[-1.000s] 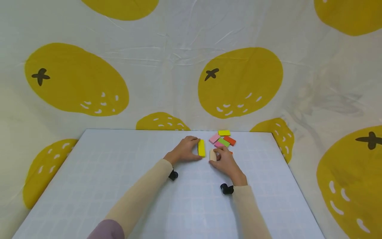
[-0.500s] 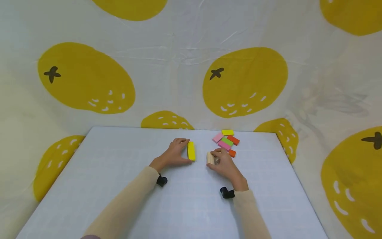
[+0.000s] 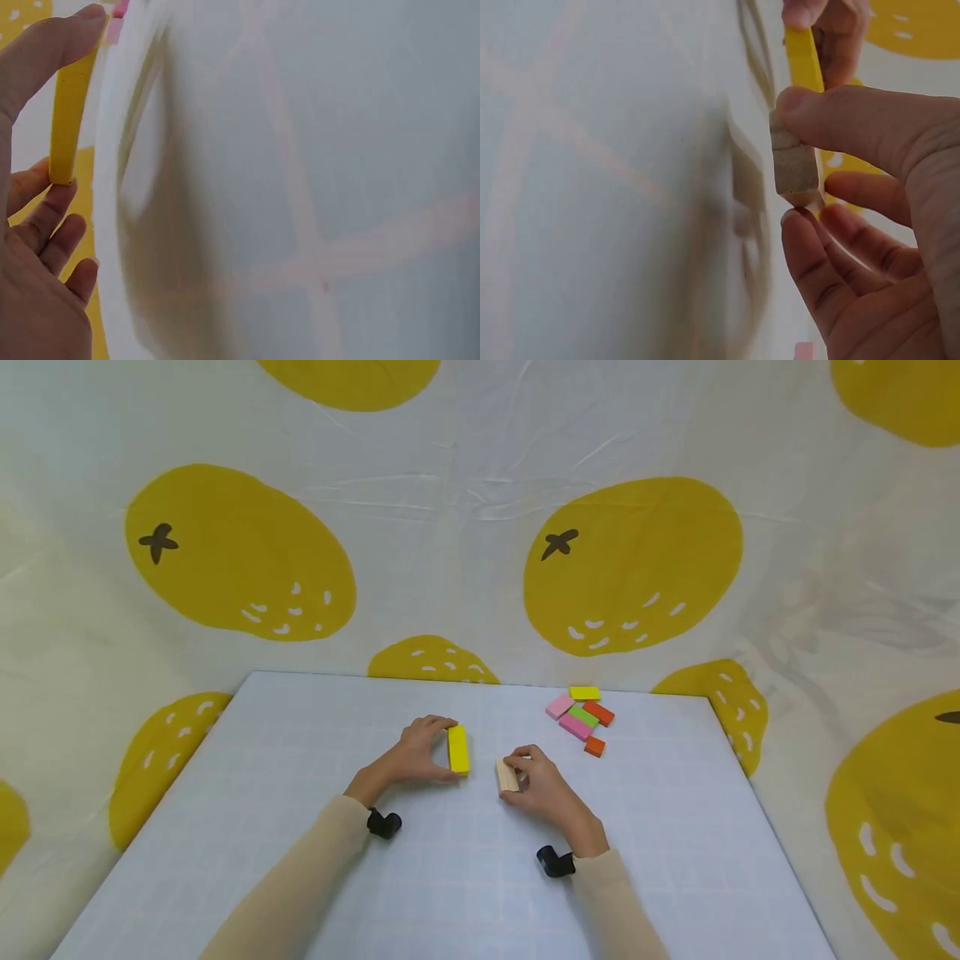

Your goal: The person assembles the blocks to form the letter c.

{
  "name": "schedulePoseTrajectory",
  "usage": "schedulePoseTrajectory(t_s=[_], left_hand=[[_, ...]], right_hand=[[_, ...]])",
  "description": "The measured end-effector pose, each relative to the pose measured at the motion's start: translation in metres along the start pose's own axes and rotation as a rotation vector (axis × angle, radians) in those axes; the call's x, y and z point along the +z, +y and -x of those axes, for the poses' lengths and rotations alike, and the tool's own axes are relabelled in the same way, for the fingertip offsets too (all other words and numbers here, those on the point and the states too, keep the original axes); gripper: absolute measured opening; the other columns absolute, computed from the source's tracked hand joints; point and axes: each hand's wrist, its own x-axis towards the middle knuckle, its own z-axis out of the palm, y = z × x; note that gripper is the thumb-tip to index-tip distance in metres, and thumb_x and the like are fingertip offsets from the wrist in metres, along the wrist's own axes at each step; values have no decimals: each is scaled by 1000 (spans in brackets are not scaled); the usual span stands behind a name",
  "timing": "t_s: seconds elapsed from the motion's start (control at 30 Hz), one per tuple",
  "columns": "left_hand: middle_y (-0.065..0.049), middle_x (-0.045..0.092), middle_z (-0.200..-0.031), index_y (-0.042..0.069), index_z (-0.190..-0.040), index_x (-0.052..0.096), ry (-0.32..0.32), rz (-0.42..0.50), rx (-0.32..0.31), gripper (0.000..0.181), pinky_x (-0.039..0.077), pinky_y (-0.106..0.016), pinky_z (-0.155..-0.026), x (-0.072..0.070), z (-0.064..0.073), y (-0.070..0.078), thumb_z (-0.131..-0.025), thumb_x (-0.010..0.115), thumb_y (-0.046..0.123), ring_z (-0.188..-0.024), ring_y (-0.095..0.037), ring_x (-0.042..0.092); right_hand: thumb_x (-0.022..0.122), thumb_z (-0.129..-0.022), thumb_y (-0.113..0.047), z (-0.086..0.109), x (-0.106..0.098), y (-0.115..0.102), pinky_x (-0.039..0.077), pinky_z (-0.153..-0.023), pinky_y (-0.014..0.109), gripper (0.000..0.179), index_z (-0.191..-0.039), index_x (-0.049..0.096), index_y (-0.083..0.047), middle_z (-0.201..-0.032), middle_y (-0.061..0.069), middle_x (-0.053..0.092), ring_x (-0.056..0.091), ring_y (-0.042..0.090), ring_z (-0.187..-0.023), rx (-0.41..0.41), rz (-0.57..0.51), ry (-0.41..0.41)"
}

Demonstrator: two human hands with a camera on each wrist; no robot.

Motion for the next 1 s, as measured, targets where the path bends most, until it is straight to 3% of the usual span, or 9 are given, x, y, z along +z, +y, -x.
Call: schedulePoseTrajectory(t_s=[0.23,0.37,0.53,0.77,1.0], left_hand=[[-10,50,-150,15,-148,51,-61,128,0,94,34,-59,-114,-17,22,-13,-71,91,49,-134,-32,49],[-9,49,-151,16,-149,51,-76,126,-4,94,33,-60,-113,-22,33,-24,-70,93,47,-134,-31,49],[-6,50,-151,19,-149,50,-81,143,-25,96,34,-59,-110,-21,44,-37,-69,94,47,-127,-28,53],[-4,46,-156,20,-151,49,-114,164,-35,95,24,-65,-119,-19,56,-45,-70,94,42,-146,-28,41],[-5,46,-156,19,-152,49,-112,166,-16,95,23,-68,-117,-17,58,-46,-71,93,44,-146,-29,41]], right_hand=[[88,-82,-18,3,12,-19,58,-83,27,55,-131,69,-3,-133,11,56,61,18,-100,-65,-45,-24],[88,-82,-17,5,19,-28,58,-83,26,55,-131,68,-2,-134,12,56,62,18,-101,-107,-52,-35],[89,-81,-17,9,29,-34,57,-81,24,52,-128,70,-4,-132,11,56,61,17,-100,-158,-44,-31],[87,-83,-20,10,42,-44,53,-79,22,52,-130,69,-5,-133,8,56,59,13,-93,-177,-31,-73],[86,-85,-22,12,52,-51,51,-76,20,52,-132,68,-7,-135,8,55,57,10,-87,-232,-12,-108]])
